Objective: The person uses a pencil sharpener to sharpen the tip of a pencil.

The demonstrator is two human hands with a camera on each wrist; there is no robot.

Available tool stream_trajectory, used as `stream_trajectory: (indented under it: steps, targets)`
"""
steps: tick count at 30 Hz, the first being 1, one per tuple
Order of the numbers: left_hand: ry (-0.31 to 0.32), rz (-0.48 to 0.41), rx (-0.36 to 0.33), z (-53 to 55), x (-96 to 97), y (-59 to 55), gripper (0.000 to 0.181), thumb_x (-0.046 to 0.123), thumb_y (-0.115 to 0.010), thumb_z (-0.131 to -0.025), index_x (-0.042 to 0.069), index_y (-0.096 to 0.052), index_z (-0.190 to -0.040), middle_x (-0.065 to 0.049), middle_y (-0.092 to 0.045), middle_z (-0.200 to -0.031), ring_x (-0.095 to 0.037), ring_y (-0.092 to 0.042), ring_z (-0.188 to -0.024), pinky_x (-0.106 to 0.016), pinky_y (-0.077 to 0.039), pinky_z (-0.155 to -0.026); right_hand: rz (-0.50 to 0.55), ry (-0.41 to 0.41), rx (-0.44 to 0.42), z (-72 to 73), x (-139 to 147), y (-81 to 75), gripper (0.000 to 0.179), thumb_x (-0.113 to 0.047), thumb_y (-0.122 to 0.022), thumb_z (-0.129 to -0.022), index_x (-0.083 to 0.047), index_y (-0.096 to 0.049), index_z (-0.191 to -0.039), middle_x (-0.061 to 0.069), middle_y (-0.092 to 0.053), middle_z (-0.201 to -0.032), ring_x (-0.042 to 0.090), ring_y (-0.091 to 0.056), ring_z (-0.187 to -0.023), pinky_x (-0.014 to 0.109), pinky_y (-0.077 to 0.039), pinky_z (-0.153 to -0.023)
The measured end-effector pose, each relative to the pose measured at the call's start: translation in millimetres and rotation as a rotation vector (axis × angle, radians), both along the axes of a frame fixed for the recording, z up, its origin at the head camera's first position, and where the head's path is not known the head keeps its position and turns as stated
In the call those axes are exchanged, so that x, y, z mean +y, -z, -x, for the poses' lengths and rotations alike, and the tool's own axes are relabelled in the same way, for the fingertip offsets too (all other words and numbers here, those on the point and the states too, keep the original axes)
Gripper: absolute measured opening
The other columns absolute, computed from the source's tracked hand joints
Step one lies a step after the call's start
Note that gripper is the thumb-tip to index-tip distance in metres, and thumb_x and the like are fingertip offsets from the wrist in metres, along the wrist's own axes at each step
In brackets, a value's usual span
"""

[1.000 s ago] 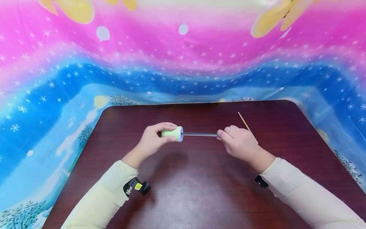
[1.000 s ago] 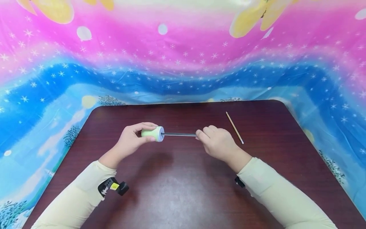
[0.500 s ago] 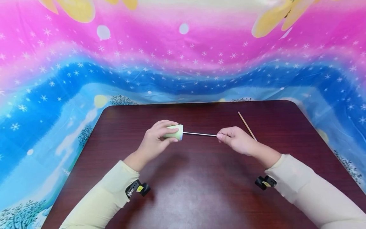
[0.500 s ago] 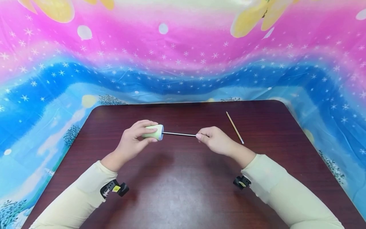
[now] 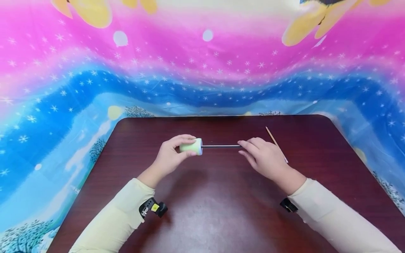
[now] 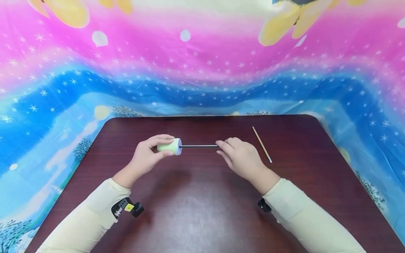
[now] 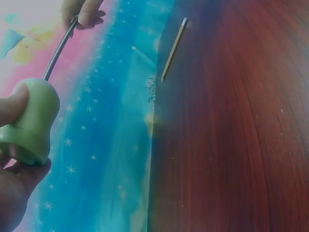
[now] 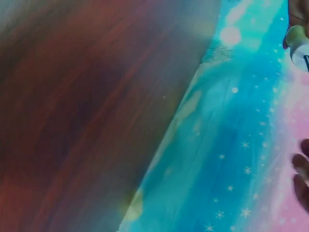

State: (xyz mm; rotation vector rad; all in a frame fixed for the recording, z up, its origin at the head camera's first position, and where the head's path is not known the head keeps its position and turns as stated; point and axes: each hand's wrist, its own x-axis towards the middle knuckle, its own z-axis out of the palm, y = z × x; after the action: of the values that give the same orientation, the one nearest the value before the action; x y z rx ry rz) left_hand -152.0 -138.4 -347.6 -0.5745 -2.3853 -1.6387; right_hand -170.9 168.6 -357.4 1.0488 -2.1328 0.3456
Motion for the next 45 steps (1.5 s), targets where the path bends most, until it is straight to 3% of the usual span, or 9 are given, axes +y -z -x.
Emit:
stream_trajectory:
  steps: [4, 8, 16, 22, 29, 35, 39, 41, 45]
  targets:
    - [0.03, -0.005, -0.057, -1.1, 0.0, -2.0, 0.037, 0.002, -0.08, -0.076, 0.002, -0.072, -0.112, -0.01, -0.066, -0.119, -0.023, -0.059, -0.111, -0.026, -0.052, -0.08, 0.045, -0.041, 0.232, 3.4, -3, 6.2, 0.03, -0.027, -0.048, -0.103, -0.005, -0.066, -0.094, 0.004, -0.051, -0.068, 0.024, -0.048, -0.054, 0.033, -0.036, -0.039]
    - [0.063, 0.036, -0.024, -1.7, -0.2, -3.4, 0.038, 0.003, -0.081, -0.075, 0.003, -0.071, -0.112, -0.01, -0.065, -0.119, -0.023, -0.059, -0.108, -0.028, -0.053, -0.076, 0.041, -0.069, 0.311, 5.3, -1, 7.3, 0.028, -0.024, -0.049, -0.102, -0.004, -0.063, -0.089, 0.004, -0.043, -0.063, 0.023, -0.041, -0.049, 0.032, -0.031, -0.038]
    - [0.103, 0.105, 0.241, -3.7, -0.3, -1.1, 0.04, 0.0, -0.084, -0.069, 0.001, -0.073, -0.107, -0.013, -0.066, -0.115, -0.025, -0.061, -0.104, -0.026, -0.053, -0.066, 0.026, -0.108, 0.272, 2.5, 1, 3.1, 0.03, -0.025, -0.047, -0.102, -0.005, -0.063, -0.086, 0.003, -0.052, -0.06, 0.021, -0.048, -0.045, 0.034, -0.04, -0.039]
    - [0.105, 0.153, 0.448, -2.9, 0.7, 1.0, 0.036, -0.002, -0.084, -0.067, 0.002, -0.075, -0.101, -0.014, -0.067, -0.112, -0.029, -0.06, -0.106, -0.029, -0.056, -0.075, -0.007, -0.08, -0.029, -5.9, 3, -5.5, 0.043, -0.035, -0.037, -0.105, -0.006, -0.064, -0.087, 0.002, -0.066, -0.069, 0.018, -0.061, -0.055, 0.034, -0.045, -0.044]
    - [0.103, 0.188, 0.648, 0.0, 0.8, 4.6, 0.034, -0.001, -0.086, -0.064, 0.004, -0.076, -0.096, -0.015, -0.068, -0.109, -0.031, -0.058, -0.106, -0.032, -0.055, -0.081, 0.051, -0.097, -0.501, -8.2, 3, -13.6, 0.005, -0.001, -0.068, -0.086, -0.004, -0.068, -0.089, 0.001, -0.068, -0.078, 0.008, -0.055, -0.062, 0.031, -0.049, -0.059]
    - [0.117, 0.22, 0.824, 2.7, 2.1, 7.2, 0.029, 0.001, -0.084, -0.069, 0.008, -0.074, -0.096, -0.017, -0.066, -0.109, -0.034, -0.058, -0.104, -0.04, -0.053, -0.086, 0.147, -0.118, -1.11, -1.1, 5, -25.0, 0.015, -0.009, -0.055, -0.097, -0.002, -0.065, -0.088, -0.005, -0.049, -0.061, 0.006, -0.04, -0.054, 0.027, -0.037, -0.051]
    - [0.121, 0.241, 0.861, 3.3, 2.9, 10.4, 0.03, 0.001, -0.084, -0.07, 0.008, -0.074, -0.097, -0.018, -0.066, -0.109, -0.034, -0.058, -0.103, -0.041, -0.054, -0.085, 0.246, -0.161, -1.48, 5.0, 8, -29.5, 0.024, -0.012, -0.048, -0.101, 0.006, -0.058, -0.09, -0.004, -0.03, -0.052, 0.008, -0.024, -0.045, 0.025, -0.021, -0.043]
    - [0.11, 0.233, 0.834, 3.3, 3.3, 12.2, 0.032, -0.001, -0.085, -0.067, 0.007, -0.074, -0.096, -0.017, -0.066, -0.108, -0.033, -0.058, -0.103, -0.04, -0.054, -0.085, 0.231, -0.143, -1.513, 6.9, 8, -30.3, 0.025, -0.014, -0.048, -0.101, 0.008, -0.06, -0.096, -0.002, -0.033, -0.053, 0.009, -0.028, -0.044, 0.025, -0.024, -0.042]
    - [0.074, 0.194, 0.688, 2.2, 4.4, 13.0, 0.034, -0.003, -0.086, -0.063, 0.003, -0.076, -0.094, -0.015, -0.068, -0.107, -0.032, -0.059, -0.104, -0.034, -0.055, -0.082, 0.074, -0.031, -1.245, 6.6, 7, -28.3, 0.032, -0.022, -0.054, -0.099, 0.002, -0.063, -0.119, 0.008, -0.063, -0.078, 0.02, -0.058, -0.065, 0.034, -0.048, -0.056]
